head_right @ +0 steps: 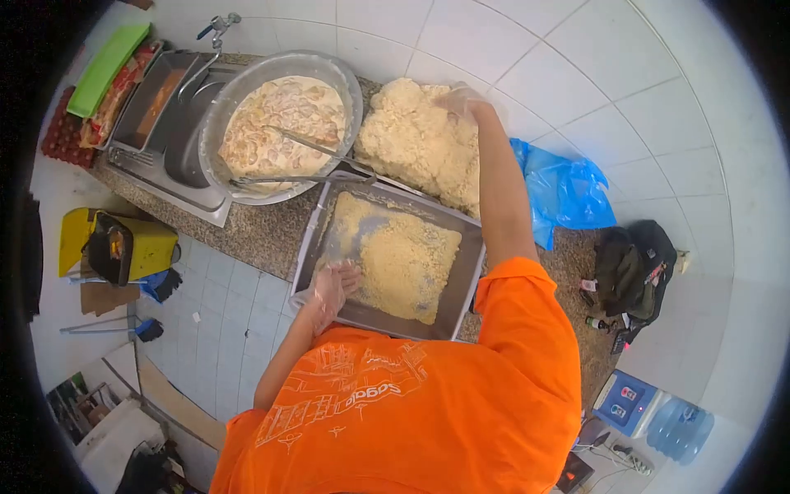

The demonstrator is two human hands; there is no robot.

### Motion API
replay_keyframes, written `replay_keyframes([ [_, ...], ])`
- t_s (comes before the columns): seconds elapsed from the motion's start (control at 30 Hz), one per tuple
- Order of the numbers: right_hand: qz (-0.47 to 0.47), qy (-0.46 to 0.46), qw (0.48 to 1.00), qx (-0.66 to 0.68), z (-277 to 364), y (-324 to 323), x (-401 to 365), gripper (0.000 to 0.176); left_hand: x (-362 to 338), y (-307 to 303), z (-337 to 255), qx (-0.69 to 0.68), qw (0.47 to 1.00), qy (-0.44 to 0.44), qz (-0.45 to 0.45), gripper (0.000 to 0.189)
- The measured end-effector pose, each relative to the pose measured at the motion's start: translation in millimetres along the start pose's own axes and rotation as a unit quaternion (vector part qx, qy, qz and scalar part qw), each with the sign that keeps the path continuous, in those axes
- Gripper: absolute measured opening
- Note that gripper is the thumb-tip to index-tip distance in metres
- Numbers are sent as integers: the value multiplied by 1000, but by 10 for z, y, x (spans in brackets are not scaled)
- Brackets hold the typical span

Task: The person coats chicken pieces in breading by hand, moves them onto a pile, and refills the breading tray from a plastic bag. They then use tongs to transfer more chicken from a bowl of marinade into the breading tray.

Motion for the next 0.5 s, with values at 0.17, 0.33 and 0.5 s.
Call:
replay_keyframes([
  [0.17,-86,-119,928,-343,340,225,16,70,-136,104,-124,-6,1000,2,19,61],
  [0.33,-176,-227,894,-343,-130,546,316,67,-4,52,-133,40,997,54,25,59],
  [0.5,-271,-339,805,-406,423,506,-1287,57,24,-18,-252,64,995,75,-8,58],
])
Point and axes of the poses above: each hand's wrist, its own x-axis towards the middle knuckle, its own y-axis out of the palm, z = x × y, the point moved 9 cm from there along x, towards the middle knuckle, and after that the axes turned 9 degrees about -z, right-handed, at the moved point
